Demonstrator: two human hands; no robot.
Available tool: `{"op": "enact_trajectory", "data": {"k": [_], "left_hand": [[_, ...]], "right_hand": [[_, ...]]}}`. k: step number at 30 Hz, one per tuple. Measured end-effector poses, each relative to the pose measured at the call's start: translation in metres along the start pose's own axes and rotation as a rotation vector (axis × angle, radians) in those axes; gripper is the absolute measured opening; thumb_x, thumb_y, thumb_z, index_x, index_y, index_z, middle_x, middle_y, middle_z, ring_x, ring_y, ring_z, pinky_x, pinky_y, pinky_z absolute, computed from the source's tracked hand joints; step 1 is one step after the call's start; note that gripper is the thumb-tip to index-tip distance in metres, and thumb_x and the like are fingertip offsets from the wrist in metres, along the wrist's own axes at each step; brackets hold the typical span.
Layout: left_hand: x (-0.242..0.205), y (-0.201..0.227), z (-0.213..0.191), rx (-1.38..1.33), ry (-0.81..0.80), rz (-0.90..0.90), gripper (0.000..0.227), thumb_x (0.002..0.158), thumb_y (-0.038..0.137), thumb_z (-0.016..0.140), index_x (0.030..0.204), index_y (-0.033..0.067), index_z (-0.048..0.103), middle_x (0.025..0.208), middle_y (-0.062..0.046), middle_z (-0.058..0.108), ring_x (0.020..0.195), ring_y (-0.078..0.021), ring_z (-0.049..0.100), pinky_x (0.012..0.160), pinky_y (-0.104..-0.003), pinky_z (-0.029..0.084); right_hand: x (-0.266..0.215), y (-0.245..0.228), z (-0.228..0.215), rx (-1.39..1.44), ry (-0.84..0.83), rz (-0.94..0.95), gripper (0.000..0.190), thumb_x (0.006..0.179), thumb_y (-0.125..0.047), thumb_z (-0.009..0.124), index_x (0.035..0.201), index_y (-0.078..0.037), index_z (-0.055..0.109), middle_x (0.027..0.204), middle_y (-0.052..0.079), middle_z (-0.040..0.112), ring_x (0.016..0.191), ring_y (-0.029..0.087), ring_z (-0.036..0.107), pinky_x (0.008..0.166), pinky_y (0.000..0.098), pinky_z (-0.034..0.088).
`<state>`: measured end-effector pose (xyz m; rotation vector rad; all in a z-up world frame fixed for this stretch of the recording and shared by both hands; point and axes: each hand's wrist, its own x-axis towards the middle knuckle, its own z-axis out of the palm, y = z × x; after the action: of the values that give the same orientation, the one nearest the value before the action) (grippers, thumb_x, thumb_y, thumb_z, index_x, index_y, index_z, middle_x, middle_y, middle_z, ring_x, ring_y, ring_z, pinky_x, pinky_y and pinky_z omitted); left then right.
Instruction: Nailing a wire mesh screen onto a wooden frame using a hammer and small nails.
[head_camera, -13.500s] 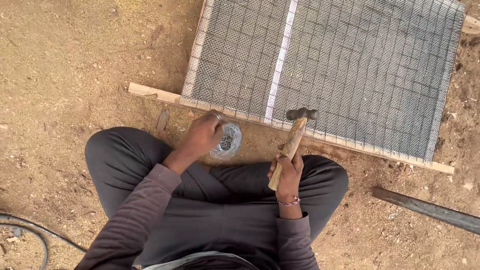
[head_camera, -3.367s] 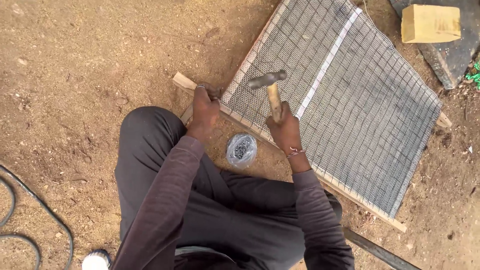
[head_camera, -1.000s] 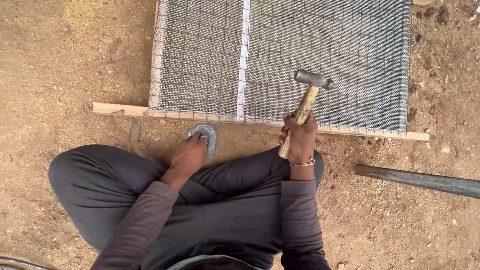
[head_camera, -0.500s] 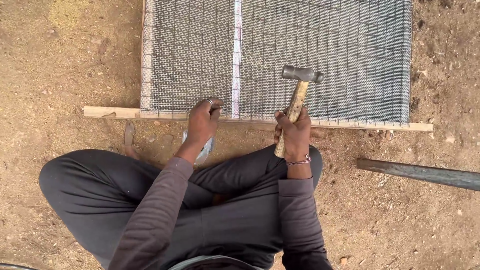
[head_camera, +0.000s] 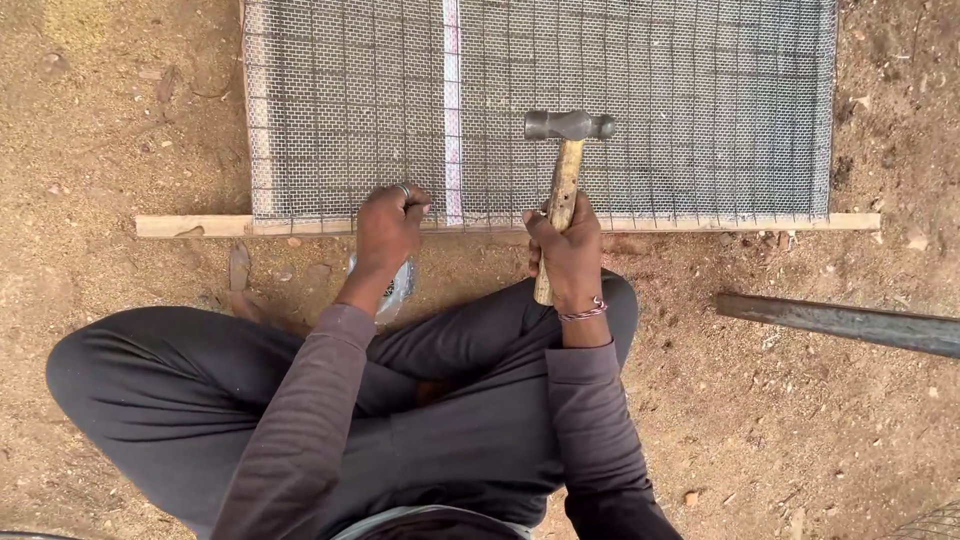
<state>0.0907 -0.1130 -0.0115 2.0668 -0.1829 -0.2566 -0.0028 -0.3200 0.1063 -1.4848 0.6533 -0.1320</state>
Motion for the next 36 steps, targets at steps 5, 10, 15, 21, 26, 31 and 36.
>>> {"op": "enact_trajectory", "data": {"k": [5,10,15,21,26,31,36], "left_hand": [[0.002,-0.009,0.000,0.049,-0.030,0.047,0.005,0.090,0.008,0.074,0.092,0.0049,0.077,0.097,-0.012,0.077,0.091,-0.0256,0.071,0.086,-0.041,0.056],[0.001,-0.012,0.001,0.081,-0.063,0.044,0.005,0.092,0.009,0.073,0.090,0.0059,0.076,0.098,-0.011,0.077,0.096,-0.0232,0.070,0.089,-0.042,0.056],[-0.002,-0.021,0.007,0.003,-0.003,0.055,0.003,0.090,0.006,0.071,0.091,0.0051,0.074,0.105,-0.012,0.073,0.095,-0.0215,0.071,0.087,-0.039,0.060],[-0.008,-0.004,-0.001,0.109,0.014,0.149,0.004,0.087,0.001,0.073,0.091,0.0030,0.075,0.095,-0.013,0.075,0.094,-0.0264,0.070,0.085,-0.041,0.058],[-0.011,0.009,-0.010,0.025,-0.044,0.047,0.040,0.089,0.001,0.072,0.128,0.0055,0.062,0.100,-0.012,0.072,0.088,-0.0237,0.073,0.082,-0.038,0.061],[-0.009,0.015,-0.015,0.018,-0.059,0.024,0.082,0.084,-0.002,0.073,0.157,0.0083,0.035,0.097,-0.008,0.076,0.091,-0.0236,0.075,0.084,-0.039,0.060],[-0.010,0.015,-0.014,0.004,-0.054,0.018,0.084,0.083,-0.003,0.074,0.156,0.0069,0.033,0.097,-0.008,0.077,0.091,-0.0224,0.075,0.082,-0.037,0.061]], "right_hand": [[-0.002,-0.001,0.003,-0.031,-0.008,0.009,0.021,0.094,-0.003,0.070,0.103,-0.007,0.051,0.072,0.003,0.061,0.046,0.007,0.054,0.034,0.0242,0.045],[-0.004,-0.001,0.007,-0.074,-0.048,0.022,0.022,0.093,-0.003,0.071,0.102,-0.006,0.051,0.071,0.003,0.059,0.046,0.008,0.053,0.034,0.0250,0.045],[-0.012,0.002,0.011,-0.089,-0.261,0.078,0.038,0.092,0.000,0.061,0.127,-0.001,0.046,0.086,0.005,0.058,0.059,0.009,0.059,0.045,0.0272,0.053],[-0.031,-0.023,0.027,-0.151,-0.459,0.114,0.071,0.089,0.004,0.053,0.155,-0.002,0.028,0.093,0.008,0.057,0.062,0.011,0.059,0.046,0.0294,0.054],[-0.038,-0.024,0.041,-0.255,-0.514,0.139,0.082,0.089,0.005,0.052,0.162,-0.011,0.020,0.090,0.011,0.056,0.051,0.012,0.055,0.040,0.0290,0.050],[-0.043,-0.022,0.051,-0.303,-0.530,0.139,0.087,0.088,0.006,0.049,0.164,-0.021,0.016,0.103,0.009,0.060,0.049,0.010,0.055,0.040,0.0283,0.051],[-0.047,-0.015,0.054,-0.349,-0.546,0.191,0.091,0.089,0.007,0.046,0.166,-0.028,0.013,0.105,0.010,0.060,0.049,0.009,0.054,0.040,0.0275,0.051]]}}
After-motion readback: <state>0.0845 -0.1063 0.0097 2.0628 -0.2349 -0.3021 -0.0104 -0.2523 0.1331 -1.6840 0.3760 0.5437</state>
